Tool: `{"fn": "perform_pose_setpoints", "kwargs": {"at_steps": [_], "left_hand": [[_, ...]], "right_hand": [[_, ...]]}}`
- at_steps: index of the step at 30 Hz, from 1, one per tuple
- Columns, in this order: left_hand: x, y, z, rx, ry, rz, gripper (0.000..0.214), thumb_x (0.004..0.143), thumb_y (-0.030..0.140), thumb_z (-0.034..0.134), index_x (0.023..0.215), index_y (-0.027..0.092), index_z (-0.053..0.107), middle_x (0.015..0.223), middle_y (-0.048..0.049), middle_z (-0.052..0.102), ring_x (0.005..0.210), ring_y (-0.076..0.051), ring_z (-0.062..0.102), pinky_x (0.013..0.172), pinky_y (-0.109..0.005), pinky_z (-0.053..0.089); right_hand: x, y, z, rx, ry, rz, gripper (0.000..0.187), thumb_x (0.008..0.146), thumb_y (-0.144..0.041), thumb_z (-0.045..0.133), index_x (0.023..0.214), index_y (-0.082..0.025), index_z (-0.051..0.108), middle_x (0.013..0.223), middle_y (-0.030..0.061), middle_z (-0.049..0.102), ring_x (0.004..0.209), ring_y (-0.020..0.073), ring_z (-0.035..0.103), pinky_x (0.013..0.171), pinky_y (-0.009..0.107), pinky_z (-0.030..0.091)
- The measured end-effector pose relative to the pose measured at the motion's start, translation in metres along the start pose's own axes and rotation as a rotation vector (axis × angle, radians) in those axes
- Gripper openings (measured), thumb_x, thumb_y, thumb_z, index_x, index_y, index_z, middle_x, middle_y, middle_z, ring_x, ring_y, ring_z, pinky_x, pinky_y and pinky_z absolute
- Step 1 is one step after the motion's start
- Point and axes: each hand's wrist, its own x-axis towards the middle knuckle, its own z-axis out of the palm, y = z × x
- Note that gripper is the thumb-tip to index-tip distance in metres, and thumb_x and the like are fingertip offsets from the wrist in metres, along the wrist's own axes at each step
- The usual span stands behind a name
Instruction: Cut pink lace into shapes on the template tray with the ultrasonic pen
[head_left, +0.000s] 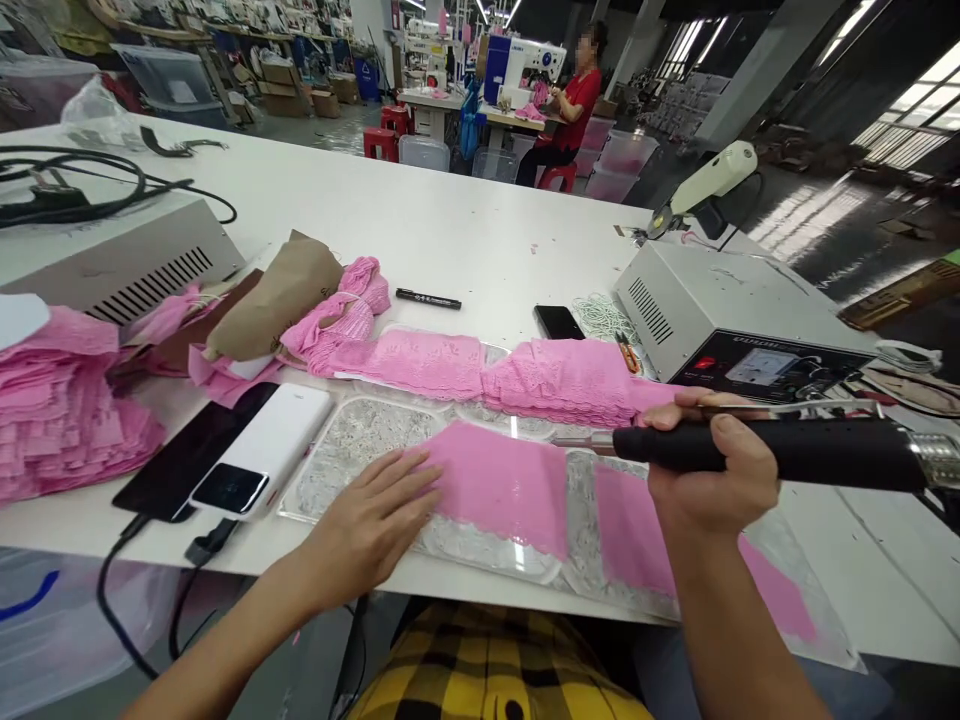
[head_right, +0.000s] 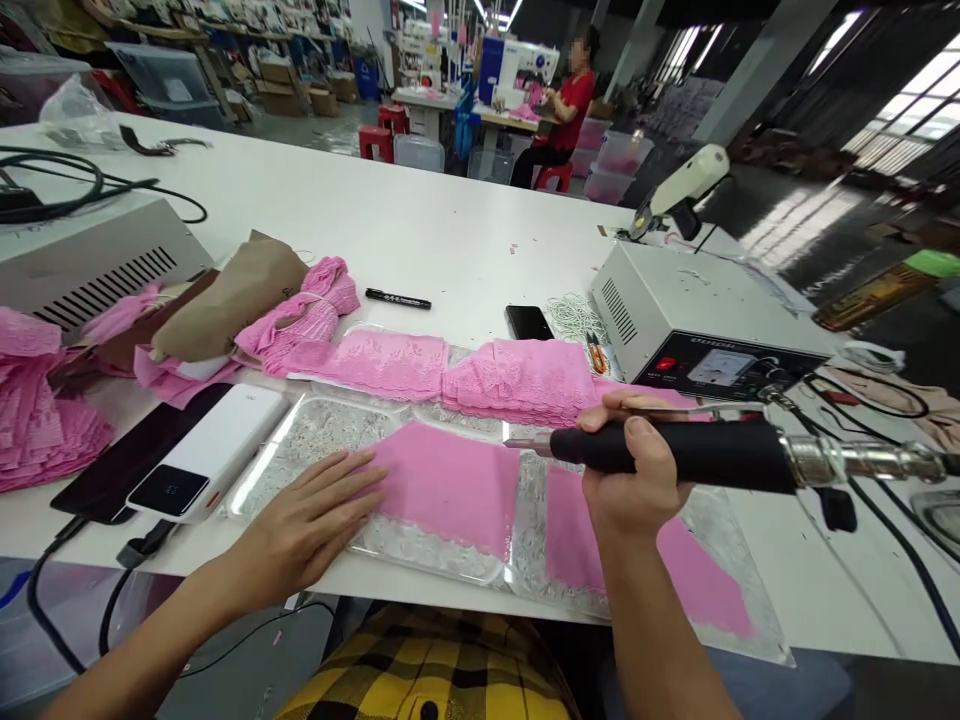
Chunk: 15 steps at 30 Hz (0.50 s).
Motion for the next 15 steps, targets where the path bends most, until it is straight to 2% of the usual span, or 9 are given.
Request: {"fn": "perform_pose_setpoints", "kwargs": {"at_steps": [4,8,11,15], "left_hand": [[0.044,0.019,0.017,-0.034,-0.094,0.081,0.031,0.096,0.016,0.048,0.125,0.013,0.059,0.133,-0.0119,0.060,0.132,-0.026,0.048,0.110,-0.046,0.042],[0.080,0.026,0.042,-0.040,-0.211,0.141,0.034,0.099,0.028,0.045,0.125,0.012,0.059,0.137,-0.0146,0.056,0.133,-0.029,0.047,0.109,-0.046,0.040],[0.088,0.024,0.054,-0.021,-0.308,0.145,0.041,0.100,0.034,0.044,0.132,0.012,0.054,0.143,-0.0140,0.050,0.135,-0.031,0.044,0.110,-0.048,0.038],[0.083,0.022,0.055,-0.026,-0.384,0.107,0.044,0.101,0.037,0.040,0.140,0.015,0.048,0.148,-0.0105,0.045,0.138,-0.031,0.040,0.112,-0.048,0.034]], "right_hand": [[-0.003,0.007,-0.018,0.046,0.082,0.033,0.015,0.061,-0.030,0.056,0.070,-0.018,0.058,0.070,-0.0014,0.057,0.050,0.0123,0.052,0.054,0.032,0.045],[-0.010,0.011,-0.016,0.098,0.019,0.021,0.015,0.062,-0.027,0.058,0.073,-0.017,0.060,0.073,-0.0007,0.059,0.051,0.0119,0.055,0.057,0.032,0.047],[-0.010,0.010,-0.019,0.074,-0.005,-0.025,0.012,0.064,-0.023,0.059,0.074,-0.017,0.061,0.076,-0.0002,0.061,0.051,0.0133,0.057,0.058,0.034,0.048],[-0.004,0.008,-0.031,0.055,0.070,-0.081,0.009,0.064,-0.021,0.058,0.073,-0.017,0.061,0.074,-0.0006,0.061,0.049,0.0139,0.057,0.056,0.033,0.047]]}}
